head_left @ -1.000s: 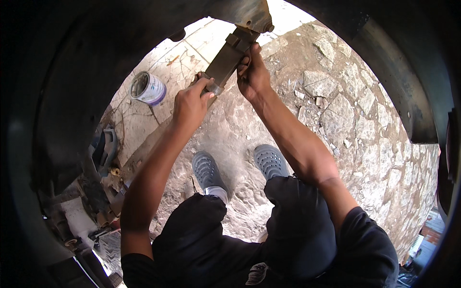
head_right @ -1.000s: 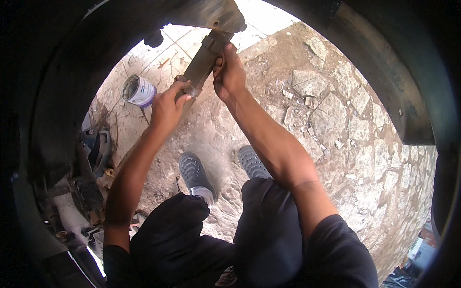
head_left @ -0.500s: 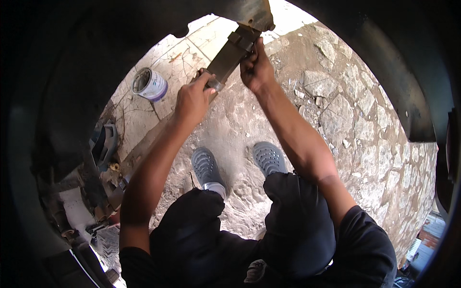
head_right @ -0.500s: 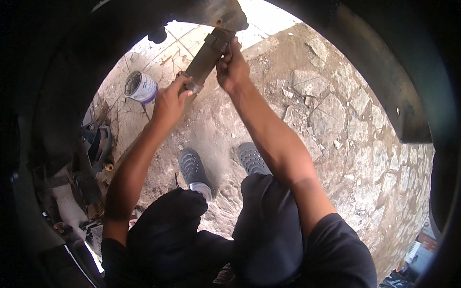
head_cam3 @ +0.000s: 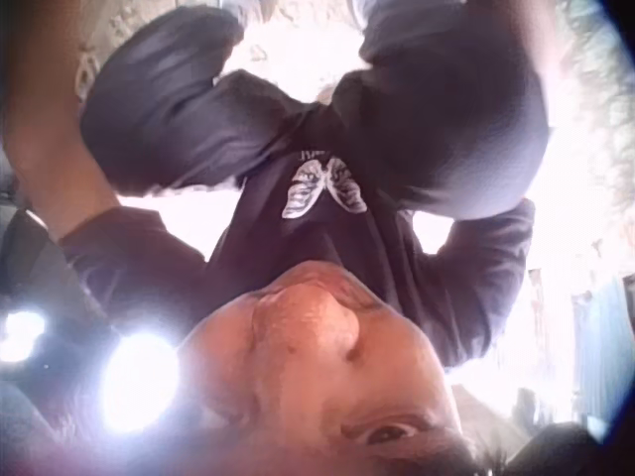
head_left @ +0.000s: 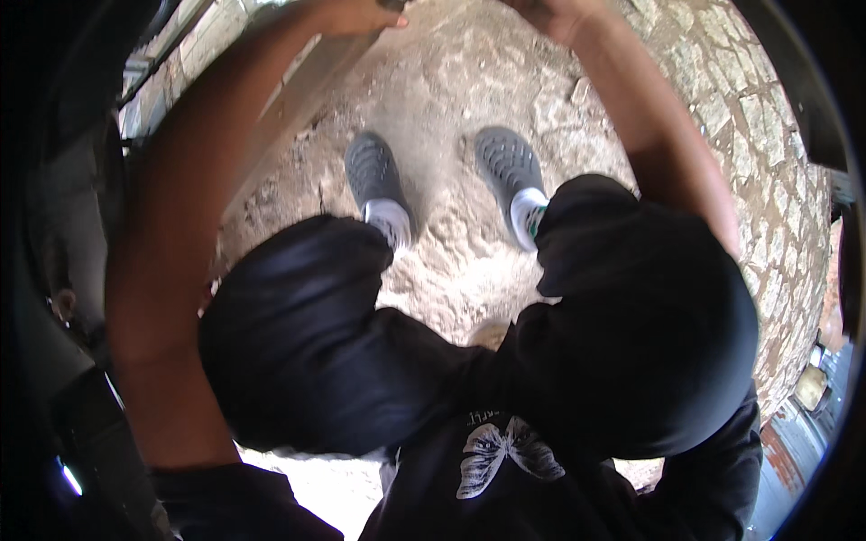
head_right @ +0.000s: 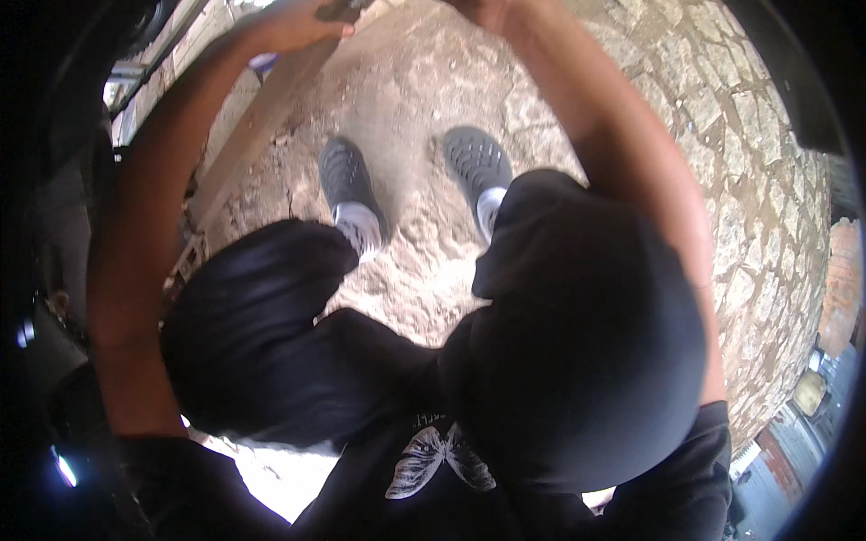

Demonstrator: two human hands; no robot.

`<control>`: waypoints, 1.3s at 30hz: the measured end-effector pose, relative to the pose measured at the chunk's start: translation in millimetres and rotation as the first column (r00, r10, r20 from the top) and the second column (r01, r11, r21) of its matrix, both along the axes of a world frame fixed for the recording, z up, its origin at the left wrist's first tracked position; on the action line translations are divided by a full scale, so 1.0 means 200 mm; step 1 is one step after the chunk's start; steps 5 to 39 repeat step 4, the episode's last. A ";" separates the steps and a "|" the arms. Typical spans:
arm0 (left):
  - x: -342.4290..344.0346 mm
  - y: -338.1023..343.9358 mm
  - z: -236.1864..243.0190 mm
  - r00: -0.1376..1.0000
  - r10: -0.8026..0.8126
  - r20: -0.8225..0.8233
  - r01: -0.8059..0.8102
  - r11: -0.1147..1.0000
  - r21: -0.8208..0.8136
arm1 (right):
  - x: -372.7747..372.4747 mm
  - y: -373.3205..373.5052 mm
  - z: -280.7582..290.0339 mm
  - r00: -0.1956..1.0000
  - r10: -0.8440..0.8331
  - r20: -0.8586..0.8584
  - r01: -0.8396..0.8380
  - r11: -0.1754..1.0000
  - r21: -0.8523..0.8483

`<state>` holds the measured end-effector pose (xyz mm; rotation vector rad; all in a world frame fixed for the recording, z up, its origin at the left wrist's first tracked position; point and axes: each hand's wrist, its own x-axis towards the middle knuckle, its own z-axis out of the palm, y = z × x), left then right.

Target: The person sits under a vehicle and uses a hammer and chisel to scrape rust and debris from a metal beam. They then insert and tighten small metal fasteners into the beam by hand.

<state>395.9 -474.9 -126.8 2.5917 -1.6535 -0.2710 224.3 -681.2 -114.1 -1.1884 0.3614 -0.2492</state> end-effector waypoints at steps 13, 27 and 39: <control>-0.26 0.01 0.24 0.981 0.173 0.087 -0.193 0.917 0.349 | -0.12 -0.01 0.06 0.938 0.342 0.045 -0.340 0.939 -0.056; -0.26 0.01 0.24 0.981 0.173 0.087 -0.193 0.917 0.349 | -0.12 -0.01 0.06 0.938 0.342 0.045 -0.340 0.939 -0.056; -0.26 0.01 0.24 0.981 0.173 0.087 -0.193 0.917 0.349 | -0.12 -0.01 0.06 0.938 0.342 0.045 -0.340 0.939 -0.056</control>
